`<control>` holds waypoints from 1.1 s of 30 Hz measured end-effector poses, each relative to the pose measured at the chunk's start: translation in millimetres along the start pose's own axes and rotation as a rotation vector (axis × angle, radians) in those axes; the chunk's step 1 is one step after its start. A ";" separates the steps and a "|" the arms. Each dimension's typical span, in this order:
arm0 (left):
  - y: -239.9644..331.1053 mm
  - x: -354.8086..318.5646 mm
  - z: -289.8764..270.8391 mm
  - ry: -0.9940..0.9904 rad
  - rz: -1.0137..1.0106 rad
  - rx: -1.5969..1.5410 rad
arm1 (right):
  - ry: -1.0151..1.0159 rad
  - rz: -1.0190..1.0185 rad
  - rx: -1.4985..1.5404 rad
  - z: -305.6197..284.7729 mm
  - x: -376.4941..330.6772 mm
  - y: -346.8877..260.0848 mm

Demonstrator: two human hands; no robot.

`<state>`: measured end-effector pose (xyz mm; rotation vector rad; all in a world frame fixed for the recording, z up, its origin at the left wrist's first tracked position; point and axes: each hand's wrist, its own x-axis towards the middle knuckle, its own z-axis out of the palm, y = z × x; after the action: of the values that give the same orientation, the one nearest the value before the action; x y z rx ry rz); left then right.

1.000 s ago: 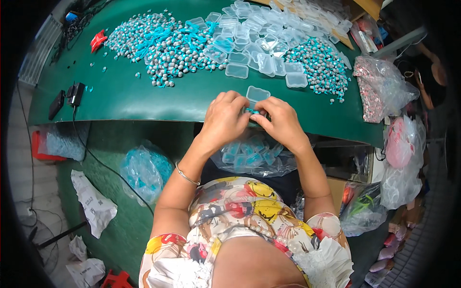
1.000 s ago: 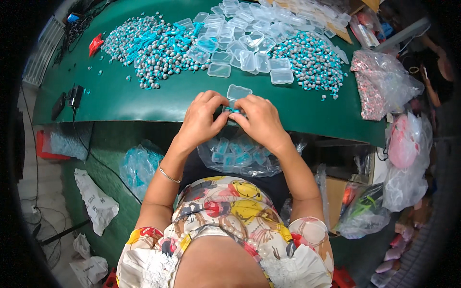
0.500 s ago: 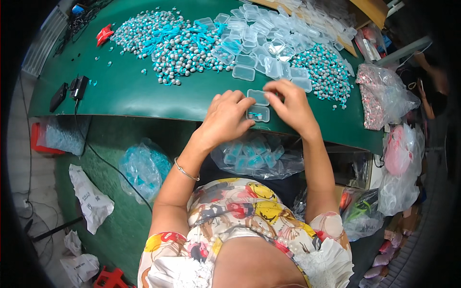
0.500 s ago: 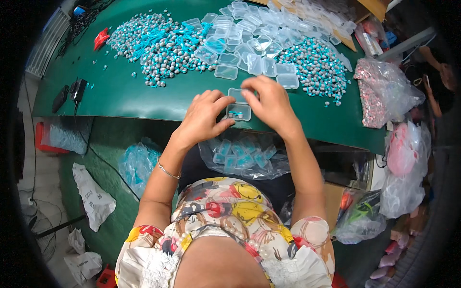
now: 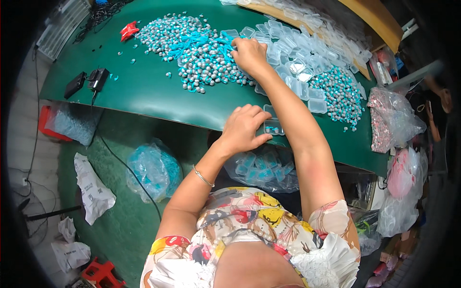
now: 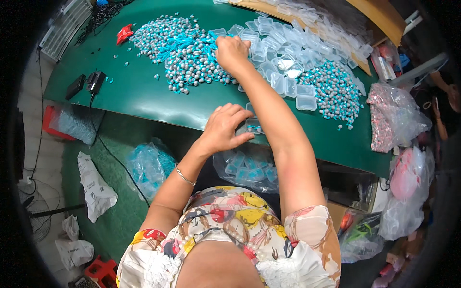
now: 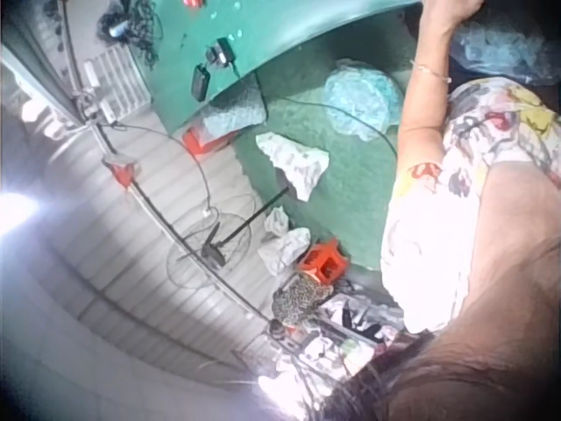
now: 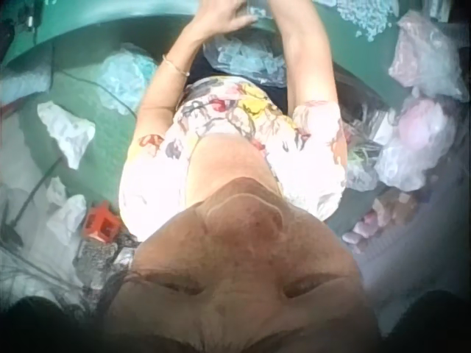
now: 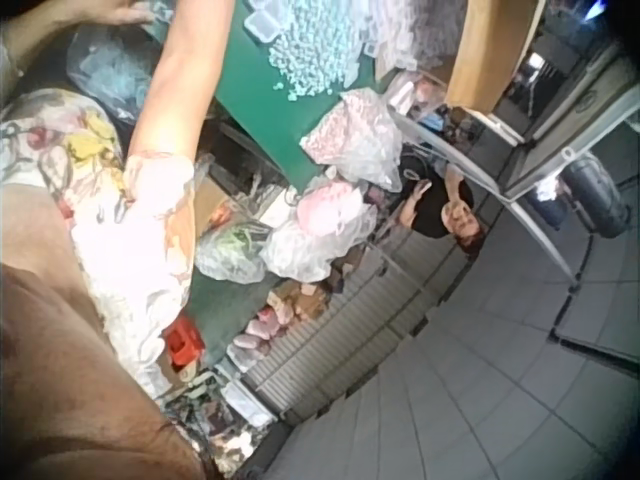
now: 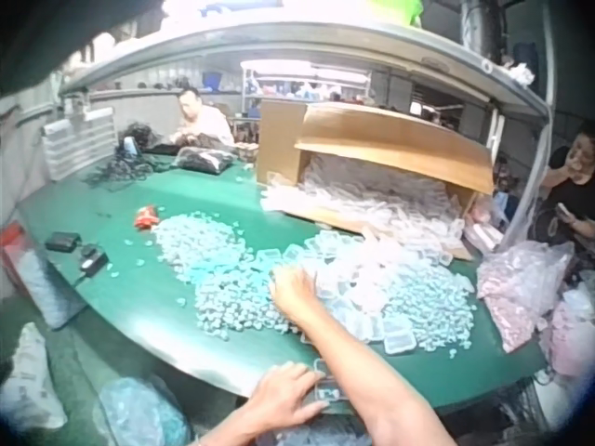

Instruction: The person sits at a green table and repeatedly picks up small, teal-colored spherical objects, placing them into small, clear plastic containers. The person fills the containers one by one and sets them aside on the table.

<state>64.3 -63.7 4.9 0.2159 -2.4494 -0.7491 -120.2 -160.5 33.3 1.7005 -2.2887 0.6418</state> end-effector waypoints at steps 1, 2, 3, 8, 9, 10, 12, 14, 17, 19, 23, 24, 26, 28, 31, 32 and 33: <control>-0.4 -0.4 -0.2 0.002 -0.004 0.003 | -0.078 0.032 -0.046 2.3 3.4 -1.9; -1.0 -0.5 -0.6 0.004 -0.008 0.005 | -0.033 0.021 -0.015 3.2 4.4 -1.3; -0.8 -1.8 0.8 0.007 -0.013 -0.001 | 0.007 0.011 0.011 0.1 1.2 2.0; 0.0 -0.7 -1.0 0.008 -0.022 -0.032 | 0.032 -0.021 0.559 -39.3 -33.7 34.6; 1.4 -0.3 -1.0 0.009 -0.022 -0.035 | 0.005 -0.015 0.661 -52.6 -51.2 40.7; 2.3 0.9 0.1 0.014 -0.015 -0.042 | -0.016 -0.005 0.760 -66.5 -71.5 46.7; 3.5 3.2 0.3 0.004 -0.016 -0.047 | -0.073 0.008 0.758 -97.9 -114.7 50.1; 2.9 0.1 -1.6 0.013 -0.031 -0.044 | -0.150 0.025 0.746 -113.4 -151.0 51.2; 2.8 -0.5 -2.7 0.003 -0.054 -0.052 | -0.133 -0.032 0.588 -127.2 -187.7 47.1; 1.2 0.8 -0.6 0.009 -0.040 -0.057 | -0.121 -0.108 0.484 -126.2 -198.9 47.8; 1.6 2.6 -0.8 -0.001 -0.034 -0.053 | -0.067 -0.249 0.358 -122.7 -200.5 40.5; 1.9 3.2 -1.5 -0.004 -0.036 -0.051 | -0.073 -0.276 0.324 -119.9 -200.5 41.4; 2.3 4.2 -1.5 -0.005 -0.034 -0.051 | -0.075 -0.288 0.317 -116.0 -203.0 42.2; 2.1 3.1 -0.3 -0.001 -0.036 -0.053 | -0.076 -0.319 0.308 -114.7 -205.4 42.4; 2.1 2.9 0.0 0.005 -0.034 -0.056 | -0.065 -0.331 0.322 -115.2 -207.5 43.8; 2.1 2.7 0.1 0.006 -0.035 -0.057 | -0.064 -0.297 0.348 -114.2 -207.9 46.1; 2.3 2.5 0.3 0.006 -0.035 -0.058 | -0.062 -0.262 0.372 -113.6 -207.8 47.8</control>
<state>62.1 -62.5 7.2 0.2391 -2.4201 -0.8326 -111.0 80.9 35.3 2.1649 -2.0243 1.0164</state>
